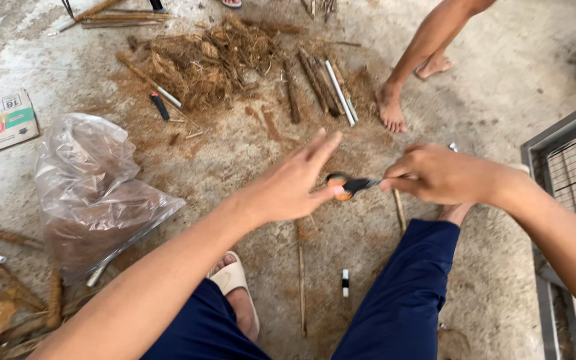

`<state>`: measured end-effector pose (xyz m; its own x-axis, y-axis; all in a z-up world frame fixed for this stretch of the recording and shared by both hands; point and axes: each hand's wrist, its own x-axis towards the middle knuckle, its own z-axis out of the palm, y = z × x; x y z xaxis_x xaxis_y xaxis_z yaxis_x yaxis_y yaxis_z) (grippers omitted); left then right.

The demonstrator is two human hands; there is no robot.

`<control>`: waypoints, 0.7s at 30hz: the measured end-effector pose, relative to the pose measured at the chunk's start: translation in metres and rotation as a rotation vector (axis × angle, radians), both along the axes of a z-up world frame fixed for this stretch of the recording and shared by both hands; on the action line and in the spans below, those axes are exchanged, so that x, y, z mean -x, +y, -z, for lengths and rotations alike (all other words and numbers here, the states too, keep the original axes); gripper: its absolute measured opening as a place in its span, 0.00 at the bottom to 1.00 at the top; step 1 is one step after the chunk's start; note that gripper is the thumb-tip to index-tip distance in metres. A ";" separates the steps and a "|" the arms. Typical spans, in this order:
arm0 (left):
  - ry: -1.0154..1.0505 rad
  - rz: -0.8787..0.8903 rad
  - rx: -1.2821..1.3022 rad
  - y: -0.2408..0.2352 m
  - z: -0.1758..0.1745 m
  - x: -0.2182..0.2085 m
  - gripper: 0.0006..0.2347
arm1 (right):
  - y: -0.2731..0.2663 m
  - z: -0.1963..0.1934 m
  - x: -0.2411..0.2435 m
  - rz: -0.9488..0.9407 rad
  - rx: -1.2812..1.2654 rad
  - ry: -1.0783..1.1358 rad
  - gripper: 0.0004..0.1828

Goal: The person sits on the floor and wraps a thin string around a wooden broom handle using a cylindrical tool to guide the winding. They continue wrapping the string along the handle and then use scissors to cut the excess string.

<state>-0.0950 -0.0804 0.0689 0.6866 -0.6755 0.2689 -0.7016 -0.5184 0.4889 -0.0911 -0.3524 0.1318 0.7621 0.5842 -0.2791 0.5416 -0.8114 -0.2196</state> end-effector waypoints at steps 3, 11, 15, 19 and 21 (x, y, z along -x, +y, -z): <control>0.074 0.065 -0.065 -0.007 0.014 0.010 0.23 | 0.018 0.008 0.007 -0.047 0.057 0.023 0.19; 0.499 -0.173 -0.250 -0.014 0.040 0.001 0.10 | 0.041 0.062 0.038 0.024 -0.357 -0.914 0.15; 0.312 -0.225 0.173 -0.020 0.058 0.016 0.10 | 0.074 0.123 0.059 0.294 -0.748 -0.539 0.10; 0.386 -0.281 0.062 -0.027 0.079 0.023 0.12 | 0.080 0.165 0.058 0.545 -1.005 -0.185 0.13; 0.386 -0.291 0.017 -0.034 0.089 0.021 0.13 | 0.077 0.180 0.057 0.544 -1.115 -0.098 0.14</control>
<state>-0.1162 -0.1146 -0.0199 0.8981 -0.4386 -0.0329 -0.2948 -0.6557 0.6951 -0.1477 -0.2758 -0.0484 0.9689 0.0684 0.2377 0.2467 -0.3323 -0.9103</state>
